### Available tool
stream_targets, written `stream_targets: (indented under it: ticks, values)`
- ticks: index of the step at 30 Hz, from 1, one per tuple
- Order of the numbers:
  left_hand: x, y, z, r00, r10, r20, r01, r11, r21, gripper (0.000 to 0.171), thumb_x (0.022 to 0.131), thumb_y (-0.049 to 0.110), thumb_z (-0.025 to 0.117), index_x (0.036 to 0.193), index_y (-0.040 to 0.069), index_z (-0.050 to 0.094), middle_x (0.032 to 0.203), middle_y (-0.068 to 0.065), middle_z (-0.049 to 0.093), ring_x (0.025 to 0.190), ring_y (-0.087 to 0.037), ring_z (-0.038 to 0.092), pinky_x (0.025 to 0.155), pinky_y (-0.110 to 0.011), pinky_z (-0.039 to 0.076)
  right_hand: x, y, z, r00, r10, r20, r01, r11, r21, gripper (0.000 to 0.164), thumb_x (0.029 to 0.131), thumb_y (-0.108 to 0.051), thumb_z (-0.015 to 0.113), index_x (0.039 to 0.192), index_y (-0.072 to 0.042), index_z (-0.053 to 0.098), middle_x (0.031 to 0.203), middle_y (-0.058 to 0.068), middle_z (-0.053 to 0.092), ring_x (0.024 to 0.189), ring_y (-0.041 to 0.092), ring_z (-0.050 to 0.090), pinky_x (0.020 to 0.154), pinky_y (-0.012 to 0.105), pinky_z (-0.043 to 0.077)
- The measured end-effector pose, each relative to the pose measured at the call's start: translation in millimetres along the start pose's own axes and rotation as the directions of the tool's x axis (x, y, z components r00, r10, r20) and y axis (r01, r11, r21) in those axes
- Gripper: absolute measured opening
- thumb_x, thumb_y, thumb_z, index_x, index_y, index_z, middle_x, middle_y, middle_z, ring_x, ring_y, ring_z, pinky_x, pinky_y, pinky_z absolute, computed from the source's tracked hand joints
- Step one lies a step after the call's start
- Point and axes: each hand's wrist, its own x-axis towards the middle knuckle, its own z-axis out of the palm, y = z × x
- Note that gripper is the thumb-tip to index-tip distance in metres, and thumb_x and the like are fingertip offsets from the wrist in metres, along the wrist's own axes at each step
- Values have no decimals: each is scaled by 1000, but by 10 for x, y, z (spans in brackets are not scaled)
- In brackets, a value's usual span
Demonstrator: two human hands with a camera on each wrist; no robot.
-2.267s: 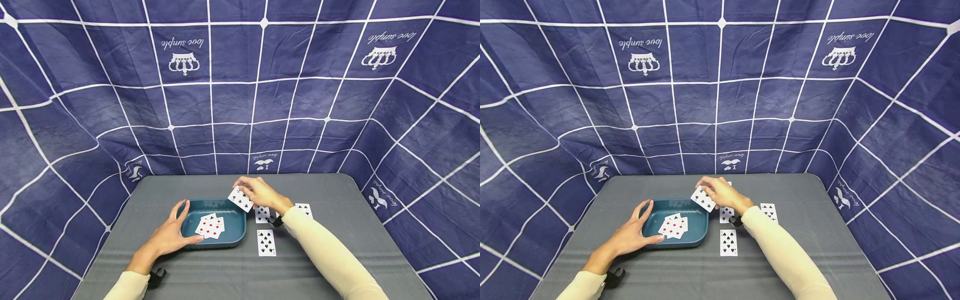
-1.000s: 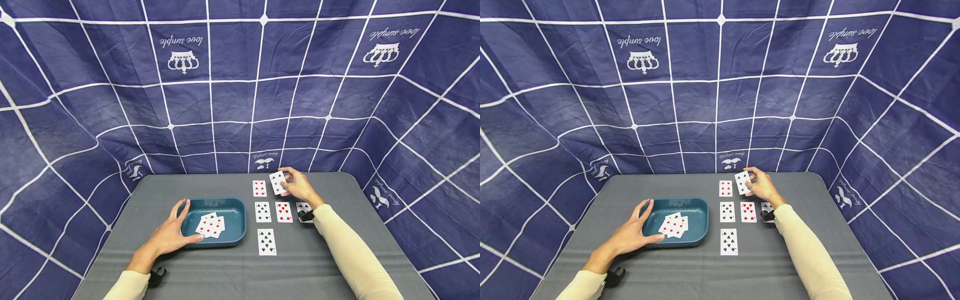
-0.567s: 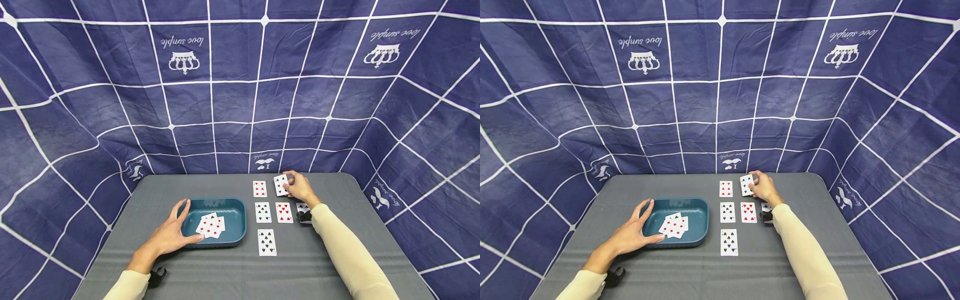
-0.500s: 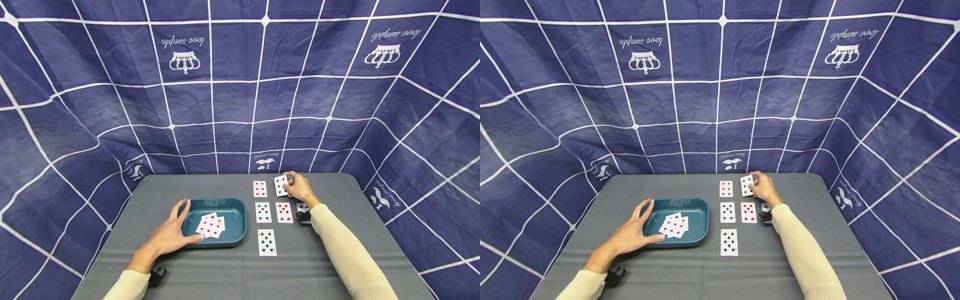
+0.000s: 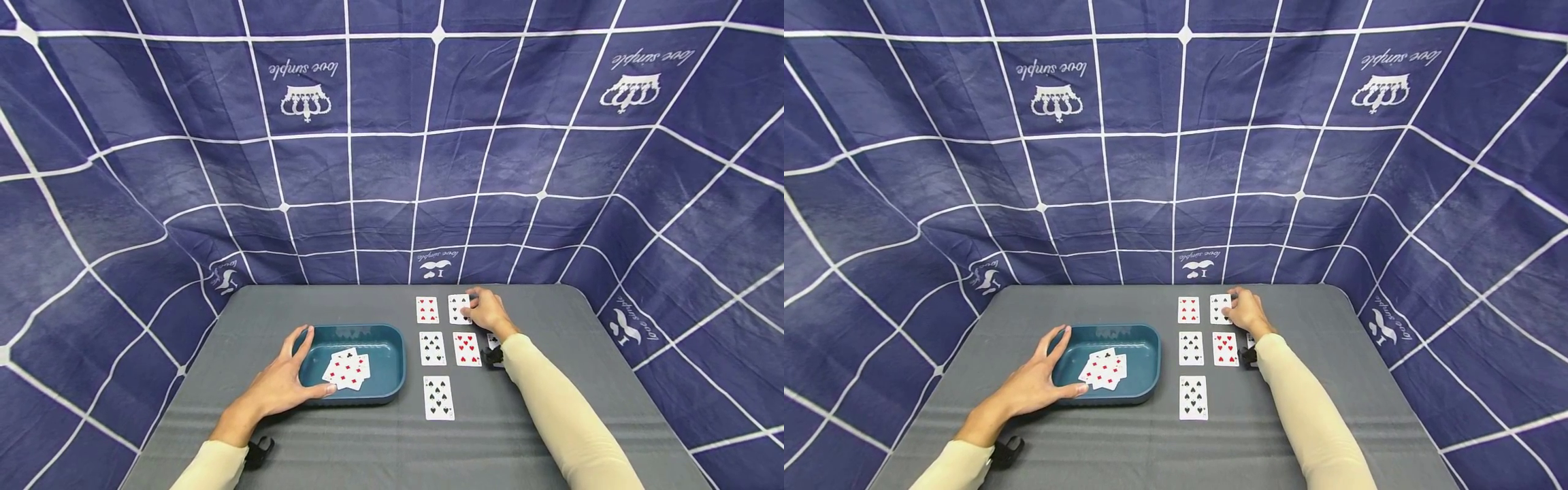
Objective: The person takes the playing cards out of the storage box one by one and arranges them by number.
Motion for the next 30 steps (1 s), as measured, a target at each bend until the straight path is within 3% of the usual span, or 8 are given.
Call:
stream_targets:
  ticks: [7, 18, 27, 30]
  values:
    - [9, -2, 10, 1000, -1, -1, 1, 1000, 4, 140, 87, 83, 88, 189, 17, 18, 195, -11, 12, 139, -49, 72, 96, -69, 62, 109, 125, 86, 1000, -4, -8, 3, 999, -43, 64, 96, -29, 93, 154, -10, 73, 125, 11, 84, 129, 41, 75, 117, 62, 56]
    - [13, -2, 16, 1000, 1, 1, -1, 1000, 1, 140, 86, 82, 88, 189, 17, 18, 195, -11, 12, 141, -51, 71, 100, -71, 61, -271, -328, -151, 999, 1, -32, -1, 1000, 3, 57, 97, -28, 92, 149, -10, 76, 125, 16, 79, 128, 44, 70, 113, 61, 56]
    - [14, -6, 18, 1000, 6, 2, -6, 1000, 3, 141, 87, 82, 88, 189, 16, 17, 195, -11, 12, 142, -52, 70, 98, -70, 62, -192, -138, -97, 991, -68, -112, 66, 998, -23, 40, 104, -27, 81, 139, -9, 80, 118, 17, 80, 118, 42, 70, 106, 56, 56]
    - [12, -9, 14, 1000, 6, 0, -6, 1000, 9, 141, 87, 83, 88, 189, 17, 16, 195, -11, 12, 141, -51, 71, 95, -69, 63, -335, -312, -202, 990, -83, -113, 83, 997, -4, 35, 105, -24, 79, 136, -7, 81, 119, 19, 79, 117, 43, 70, 106, 61, 55]
